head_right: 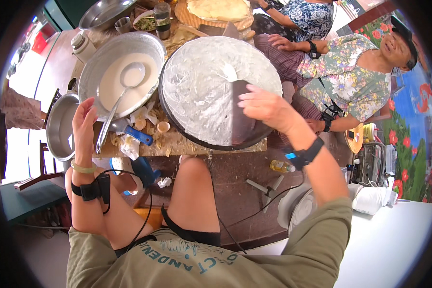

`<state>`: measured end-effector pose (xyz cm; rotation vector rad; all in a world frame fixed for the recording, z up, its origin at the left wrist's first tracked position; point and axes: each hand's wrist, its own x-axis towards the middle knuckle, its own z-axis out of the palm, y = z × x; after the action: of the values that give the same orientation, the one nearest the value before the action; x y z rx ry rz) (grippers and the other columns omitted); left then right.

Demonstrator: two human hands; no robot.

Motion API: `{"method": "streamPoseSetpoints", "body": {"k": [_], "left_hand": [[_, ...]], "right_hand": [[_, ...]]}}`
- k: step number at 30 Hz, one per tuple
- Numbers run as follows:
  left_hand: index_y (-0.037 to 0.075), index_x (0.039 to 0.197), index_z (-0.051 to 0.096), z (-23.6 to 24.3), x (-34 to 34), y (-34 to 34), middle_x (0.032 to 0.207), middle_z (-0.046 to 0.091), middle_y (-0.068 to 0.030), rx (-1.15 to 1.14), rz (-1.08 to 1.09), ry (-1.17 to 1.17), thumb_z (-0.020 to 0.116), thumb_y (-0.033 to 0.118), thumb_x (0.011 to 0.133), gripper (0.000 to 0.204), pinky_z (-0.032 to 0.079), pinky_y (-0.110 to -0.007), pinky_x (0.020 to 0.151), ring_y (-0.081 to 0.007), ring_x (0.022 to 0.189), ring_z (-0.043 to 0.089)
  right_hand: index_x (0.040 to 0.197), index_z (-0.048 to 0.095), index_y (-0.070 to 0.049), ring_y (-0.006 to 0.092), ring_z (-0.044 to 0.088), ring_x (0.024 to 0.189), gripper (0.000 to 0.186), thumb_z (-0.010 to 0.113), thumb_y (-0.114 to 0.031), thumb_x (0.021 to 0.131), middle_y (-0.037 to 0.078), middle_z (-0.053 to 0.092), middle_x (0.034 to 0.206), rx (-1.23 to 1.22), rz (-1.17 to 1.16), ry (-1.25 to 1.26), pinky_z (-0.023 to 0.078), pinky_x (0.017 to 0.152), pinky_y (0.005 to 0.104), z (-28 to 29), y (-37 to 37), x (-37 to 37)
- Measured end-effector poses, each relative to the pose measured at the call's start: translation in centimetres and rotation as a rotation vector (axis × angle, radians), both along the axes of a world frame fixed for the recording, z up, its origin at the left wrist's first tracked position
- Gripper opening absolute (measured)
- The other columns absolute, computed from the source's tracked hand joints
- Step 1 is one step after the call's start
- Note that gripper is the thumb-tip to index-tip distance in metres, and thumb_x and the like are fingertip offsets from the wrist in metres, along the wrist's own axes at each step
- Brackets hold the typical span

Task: Preparing and cooking thin crepes on a traditional flat griddle using batter and various tools.

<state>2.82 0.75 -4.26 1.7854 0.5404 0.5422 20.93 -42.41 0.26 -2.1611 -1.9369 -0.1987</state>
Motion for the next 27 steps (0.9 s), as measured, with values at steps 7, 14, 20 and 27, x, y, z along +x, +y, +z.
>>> {"method": "streamPoseSetpoints", "body": {"k": [7,14,20,27], "left_hand": [[-0.004,0.115,0.056,0.0,0.1,-0.2,0.103,0.057,-0.0036,-0.089,0.027,-0.010,0.054,0.006,0.087,0.030,0.040,-0.019,0.071,-0.0059,0.080,0.047],[-0.004,0.115,0.056,-0.1,0.6,-0.5,0.103,0.059,-0.0036,-0.103,0.003,0.028,0.054,0.007,0.087,0.030,0.041,-0.019,0.071,-0.0052,0.077,0.047],[-0.001,0.117,0.056,-0.3,0.7,-0.2,0.099,0.059,-0.0012,-0.098,-0.084,0.036,0.053,0.008,0.089,0.030,0.042,-0.020,0.074,-0.0058,0.082,0.050],[0.001,0.118,0.056,-1.1,0.8,-0.2,0.106,0.057,-0.0022,-0.146,-0.105,0.044,0.054,0.010,0.089,0.030,0.041,-0.019,0.073,-0.0046,0.081,0.049]], "right_hand": [[0.086,0.062,-0.004,0.0306,0.062,0.089,0.012,0.055,-0.001,0.077,0.011,0.066,0.090,0.276,-0.195,-0.152,0.049,0.081,0.0395,-0.4,1.7,7.4],[0.090,0.060,-0.009,0.0331,0.060,0.082,0.018,0.049,-0.002,0.077,0.014,0.063,0.084,0.172,-0.456,-0.067,0.048,0.071,0.0395,-2.9,2.6,8.7],[0.086,0.062,-0.006,0.0283,0.063,0.086,0.014,0.056,-0.001,0.075,0.009,0.065,0.087,0.139,-0.389,-0.092,0.050,0.076,0.0373,-1.9,-5.3,2.1],[0.090,0.061,-0.008,0.0283,0.063,0.081,0.017,0.053,-0.004,0.076,0.010,0.065,0.086,0.194,-0.516,-0.156,0.050,0.074,0.0371,-1.4,-3.5,2.9]]}}
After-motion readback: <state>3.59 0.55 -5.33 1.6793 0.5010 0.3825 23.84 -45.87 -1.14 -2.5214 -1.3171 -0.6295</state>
